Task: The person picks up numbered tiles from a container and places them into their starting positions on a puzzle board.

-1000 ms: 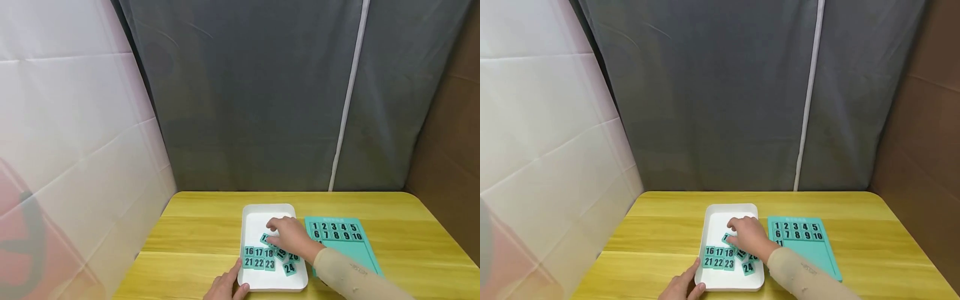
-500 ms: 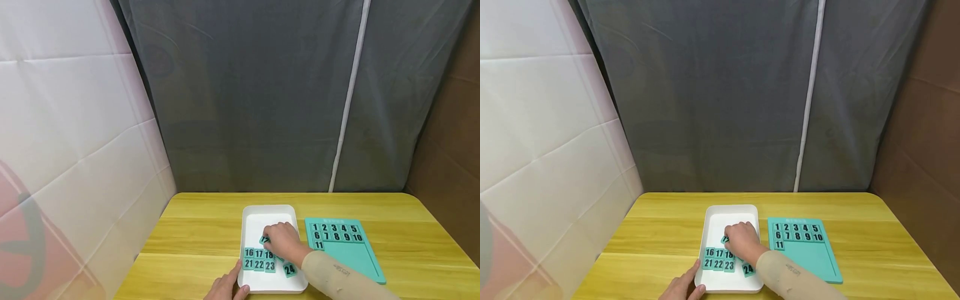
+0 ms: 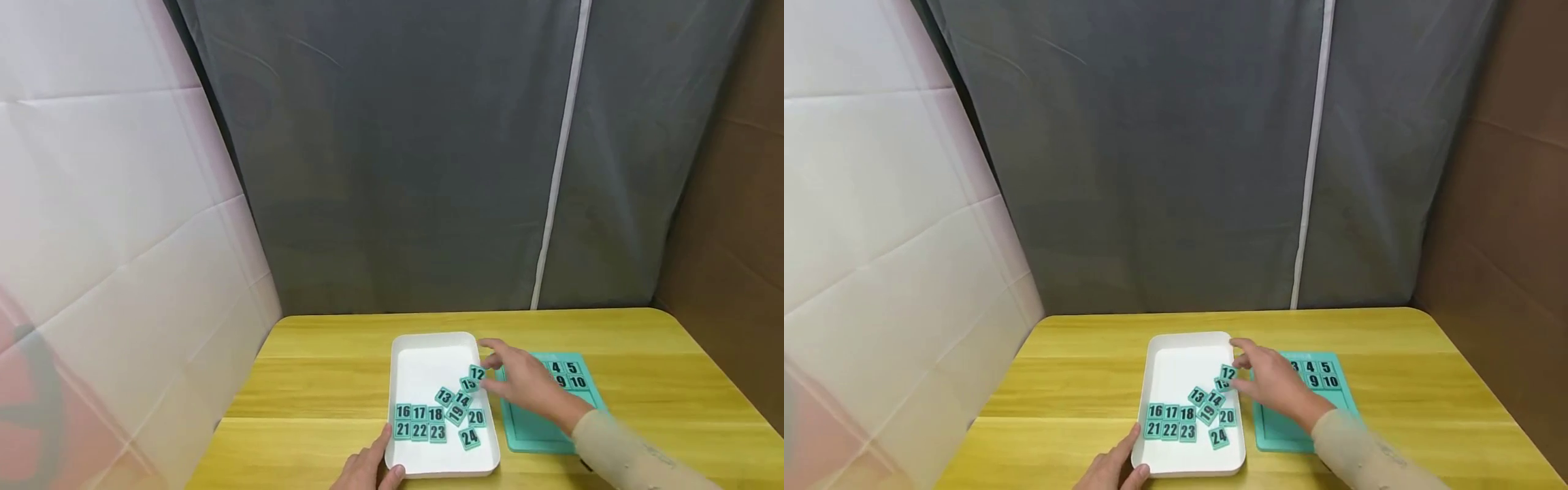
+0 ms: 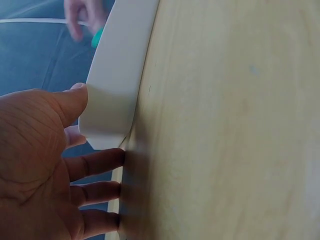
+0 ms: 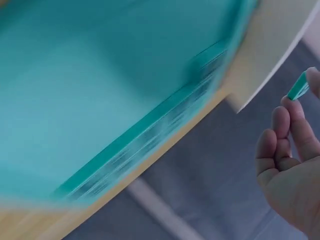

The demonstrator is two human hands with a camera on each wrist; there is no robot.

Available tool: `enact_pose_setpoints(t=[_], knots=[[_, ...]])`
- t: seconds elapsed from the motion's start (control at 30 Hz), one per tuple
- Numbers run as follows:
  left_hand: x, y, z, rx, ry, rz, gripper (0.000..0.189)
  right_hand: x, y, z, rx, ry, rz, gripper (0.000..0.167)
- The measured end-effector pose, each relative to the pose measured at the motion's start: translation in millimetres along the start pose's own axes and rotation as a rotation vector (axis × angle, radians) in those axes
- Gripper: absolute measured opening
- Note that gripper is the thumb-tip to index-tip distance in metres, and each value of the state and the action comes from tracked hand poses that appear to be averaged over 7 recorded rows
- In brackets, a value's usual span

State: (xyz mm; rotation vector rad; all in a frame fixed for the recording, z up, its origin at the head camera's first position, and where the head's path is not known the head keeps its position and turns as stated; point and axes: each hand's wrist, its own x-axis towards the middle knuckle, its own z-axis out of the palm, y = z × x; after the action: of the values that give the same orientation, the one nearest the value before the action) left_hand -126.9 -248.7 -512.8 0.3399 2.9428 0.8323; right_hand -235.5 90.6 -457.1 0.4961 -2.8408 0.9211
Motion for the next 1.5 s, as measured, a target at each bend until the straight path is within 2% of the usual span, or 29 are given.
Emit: enact_pose_setpoints(t=[0.1, 0.23, 0.4, 0.53, 0.67, 0.9, 1.2, 1.37, 1.5], knots=[[0.4, -3.5, -5.3, 0.012, -0.006, 0.002, 0.08, -19.3, 30.0, -20.8, -0.049, 0.032, -0.029, 0.075], [0.4, -9.0, -12.0, 0.025, -0.005, 0.022, 0.079, -36.9, 56.0, -30.0, -0.183, 0.039, -0.072, 0.076], [-0.4, -10.1, -13.1, 0.009, -0.023, -0.006, 0.082, -42.0, 66.0, -25.7, -0.342, 0.041, -0.156, 0.073], [-1.4, -9.2, -9.6, -0.009, -0.03, -0.033, 0.085, -41.8, 65.2, -19.0, -0.409, 0.034, -0.161, 0.072], [-3.2, -10.0, -7.0, -0.002, -0.001, -0.006, 0.083, -41.8, 63.0, -14.3, -0.425, 0.02, -0.157, 0.073], [-4.4, -7.1, -7.2, 0.044, 0.024, -0.014, 0.081, -43.0, 62.7, -9.5, -0.439, 0.016, -0.147, 0.08], [-6.7, -3.2, -6.5, 0.065, 0.053, -0.04, 0.079, -45.9, 65.8, -4.6, -0.501, 0.095, -0.223, 0.077], [-6.0, -2.4, -7.3, 0.054, 0.038, -0.049, 0.082, -45.6, 64.3, -5.4, -0.48, 0.07, -0.204, 0.075], [-5.8, -5.0, -7.6, 0.045, 0.025, -0.052, 0.083, -40.1, 55.3, -7.9, -0.4, 0.051, -0.154, 0.066]])
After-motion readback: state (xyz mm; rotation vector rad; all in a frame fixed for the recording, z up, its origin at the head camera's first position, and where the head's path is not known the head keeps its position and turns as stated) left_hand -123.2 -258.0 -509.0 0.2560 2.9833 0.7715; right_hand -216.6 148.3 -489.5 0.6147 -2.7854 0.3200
